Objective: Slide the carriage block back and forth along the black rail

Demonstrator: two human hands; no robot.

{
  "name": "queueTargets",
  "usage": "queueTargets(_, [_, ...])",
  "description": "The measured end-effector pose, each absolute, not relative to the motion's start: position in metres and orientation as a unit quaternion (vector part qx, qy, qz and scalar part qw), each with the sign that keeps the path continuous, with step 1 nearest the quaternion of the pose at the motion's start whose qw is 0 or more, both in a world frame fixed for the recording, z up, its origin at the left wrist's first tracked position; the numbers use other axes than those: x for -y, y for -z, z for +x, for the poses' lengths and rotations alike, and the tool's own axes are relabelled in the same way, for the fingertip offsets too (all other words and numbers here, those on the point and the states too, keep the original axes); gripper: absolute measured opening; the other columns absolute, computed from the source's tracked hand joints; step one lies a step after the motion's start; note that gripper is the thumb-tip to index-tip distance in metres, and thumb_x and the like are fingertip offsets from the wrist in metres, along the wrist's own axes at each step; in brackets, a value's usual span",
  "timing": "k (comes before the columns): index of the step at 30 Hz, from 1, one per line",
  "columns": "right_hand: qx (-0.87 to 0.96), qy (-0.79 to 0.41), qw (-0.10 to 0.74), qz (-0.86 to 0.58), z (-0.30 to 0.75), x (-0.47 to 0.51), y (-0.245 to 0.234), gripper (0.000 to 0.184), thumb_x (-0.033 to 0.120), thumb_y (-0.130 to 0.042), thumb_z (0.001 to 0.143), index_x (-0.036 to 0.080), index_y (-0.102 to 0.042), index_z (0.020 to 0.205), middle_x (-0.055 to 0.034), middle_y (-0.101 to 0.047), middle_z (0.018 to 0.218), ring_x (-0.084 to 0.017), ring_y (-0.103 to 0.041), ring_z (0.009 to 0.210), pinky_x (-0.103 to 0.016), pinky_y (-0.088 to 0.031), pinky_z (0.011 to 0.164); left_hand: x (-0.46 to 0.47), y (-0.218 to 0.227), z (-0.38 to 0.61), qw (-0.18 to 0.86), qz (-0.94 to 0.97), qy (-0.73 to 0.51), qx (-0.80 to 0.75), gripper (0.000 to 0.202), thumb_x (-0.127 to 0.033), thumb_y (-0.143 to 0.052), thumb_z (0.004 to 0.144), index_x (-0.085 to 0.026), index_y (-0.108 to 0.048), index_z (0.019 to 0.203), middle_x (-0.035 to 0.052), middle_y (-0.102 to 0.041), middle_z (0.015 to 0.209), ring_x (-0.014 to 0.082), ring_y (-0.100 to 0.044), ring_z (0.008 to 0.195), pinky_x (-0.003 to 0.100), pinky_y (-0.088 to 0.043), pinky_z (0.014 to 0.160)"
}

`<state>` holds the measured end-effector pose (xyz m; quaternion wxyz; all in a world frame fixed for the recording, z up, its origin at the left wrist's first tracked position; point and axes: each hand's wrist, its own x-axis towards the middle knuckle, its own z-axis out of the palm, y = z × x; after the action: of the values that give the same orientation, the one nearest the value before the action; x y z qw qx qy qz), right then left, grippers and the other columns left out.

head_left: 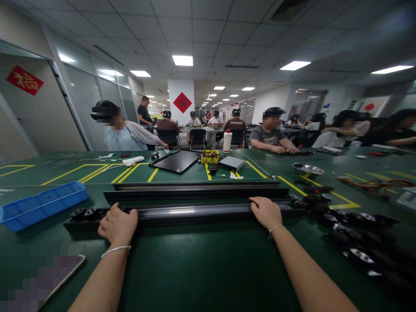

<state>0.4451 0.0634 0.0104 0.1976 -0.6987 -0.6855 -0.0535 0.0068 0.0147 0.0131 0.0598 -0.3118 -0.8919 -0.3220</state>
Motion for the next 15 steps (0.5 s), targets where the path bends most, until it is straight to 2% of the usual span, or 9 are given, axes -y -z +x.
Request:
queueTargets(3, [0.694, 0.061, 0.194, -0.69, 0.446, -0.063, -0.009, 0.038, 0.035, -0.034, 0.081, 0.027, -0.061, 0.107, -0.0008, -0.06, 0.112, -0.018, -0.049, 0.107, -0.035, -0.034, 0.088, -0.011, -0.013, 0.008, 0.042, -0.322, 0.333, 0.885, 0.061, -0.044, -0.039, 0.073, -0.014, -0.036, 0.126, 0.0158, -0.046, 0.125, 0.0307, -0.034, 0.12, 0.046, -0.027, 0.097])
queueTargets(7, [0.694, 0.058, 0.2, -0.689, 0.446, -0.061, -0.009, 0.039, 0.033, -0.031, 0.083, 0.026, -0.061, 0.107, -0.0005, -0.06, 0.112, -0.017, -0.049, 0.106, -0.034, -0.034, 0.089, -0.007, -0.011, 0.003, 0.035, -0.344, 0.325, 0.88, 0.065, -0.046, -0.039, 0.073, -0.012, -0.034, 0.128, 0.0177, -0.045, 0.126, 0.0305, -0.035, 0.121, 0.046, -0.028, 0.098])
queueTargets(10, [0.684, 0.05, 0.204, -0.698, 0.444, -0.061, -0.009, 0.041, 0.032, -0.028, 0.083, 0.028, -0.059, 0.11, 0.0011, -0.058, 0.116, -0.016, -0.047, 0.11, -0.035, -0.032, 0.092, -0.004, -0.007, -0.006, 0.036, -0.376, 0.309, 0.873, 0.066, -0.049, -0.036, 0.074, -0.013, -0.032, 0.13, 0.0166, -0.039, 0.132, 0.0318, -0.032, 0.123, 0.047, -0.027, 0.099])
queueTargets(15, [0.62, 0.054, 0.185, -0.76, 0.425, -0.055, -0.003, 0.046, 0.033, -0.027, 0.083, 0.028, -0.049, 0.123, 0.0011, -0.046, 0.131, -0.022, -0.033, 0.122, -0.047, -0.022, 0.099, -0.002, 0.0, -0.017, 0.049, -0.416, 0.305, 0.855, 0.069, -0.051, -0.033, 0.076, -0.007, -0.03, 0.13, 0.0177, -0.035, 0.135, 0.0301, -0.029, 0.125, 0.043, -0.025, 0.102])
